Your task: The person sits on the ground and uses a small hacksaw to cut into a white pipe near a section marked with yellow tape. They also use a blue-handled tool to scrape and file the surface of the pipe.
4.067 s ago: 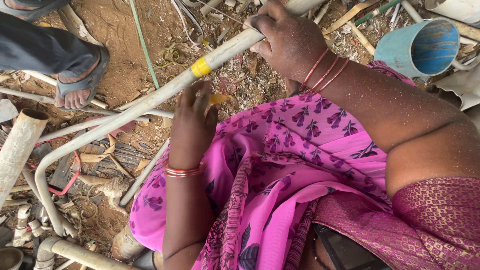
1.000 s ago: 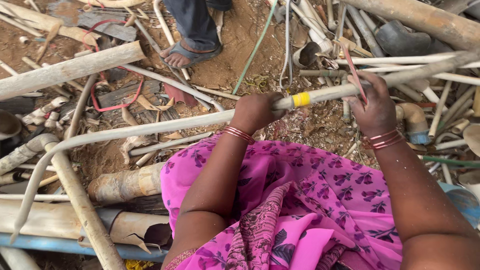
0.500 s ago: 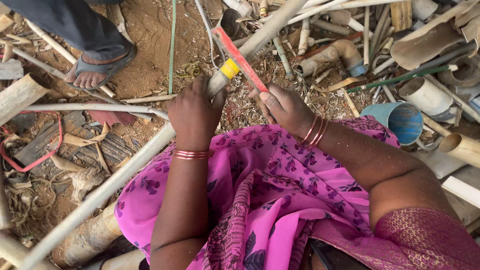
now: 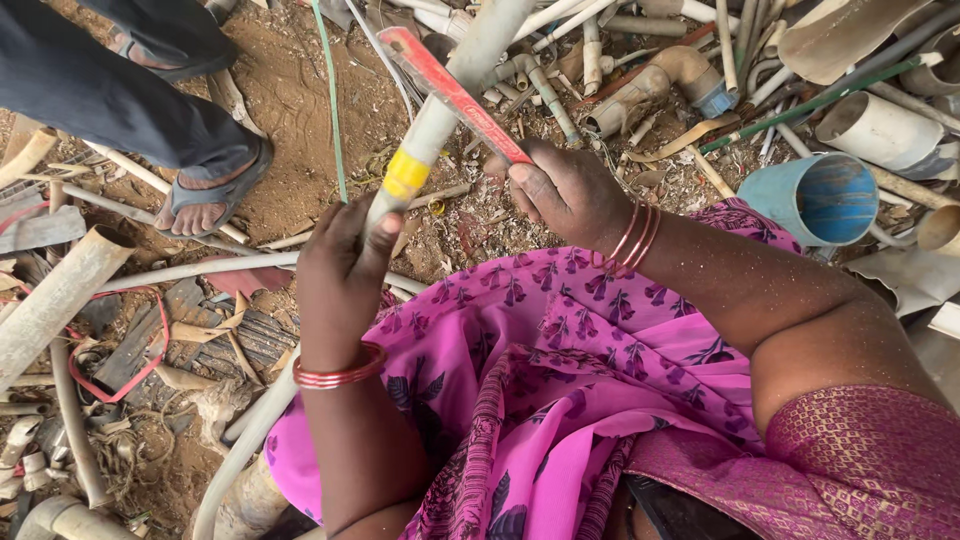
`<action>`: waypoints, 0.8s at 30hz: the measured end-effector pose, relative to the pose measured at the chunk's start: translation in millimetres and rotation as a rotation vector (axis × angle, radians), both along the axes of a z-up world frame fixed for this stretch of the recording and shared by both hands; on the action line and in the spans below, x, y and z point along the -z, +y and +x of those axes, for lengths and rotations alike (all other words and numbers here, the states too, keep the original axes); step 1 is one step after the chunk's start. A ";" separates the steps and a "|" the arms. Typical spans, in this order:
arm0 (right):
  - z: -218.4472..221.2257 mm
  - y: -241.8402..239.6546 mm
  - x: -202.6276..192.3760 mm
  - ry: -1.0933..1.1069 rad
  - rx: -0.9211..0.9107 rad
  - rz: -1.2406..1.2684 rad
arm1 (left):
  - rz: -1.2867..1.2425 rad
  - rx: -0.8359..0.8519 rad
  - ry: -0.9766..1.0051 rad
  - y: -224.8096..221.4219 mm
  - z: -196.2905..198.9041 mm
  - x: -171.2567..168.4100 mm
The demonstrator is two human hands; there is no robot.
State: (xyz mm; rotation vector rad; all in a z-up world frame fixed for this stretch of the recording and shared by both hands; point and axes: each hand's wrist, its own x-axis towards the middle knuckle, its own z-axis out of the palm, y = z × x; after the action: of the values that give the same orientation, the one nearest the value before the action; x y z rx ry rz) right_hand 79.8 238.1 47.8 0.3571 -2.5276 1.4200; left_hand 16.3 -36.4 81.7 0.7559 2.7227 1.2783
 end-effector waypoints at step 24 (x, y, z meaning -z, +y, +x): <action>-33.2 -14.4 47.7 0.087 0.213 0.228 | -0.200 -0.145 0.239 57.5 -18.8 86.9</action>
State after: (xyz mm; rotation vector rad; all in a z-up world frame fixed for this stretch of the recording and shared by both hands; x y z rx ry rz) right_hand 46.6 223.7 0.0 0.1748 -2.5722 1.0217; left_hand -2.5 21.0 -5.2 0.7457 3.0882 0.9706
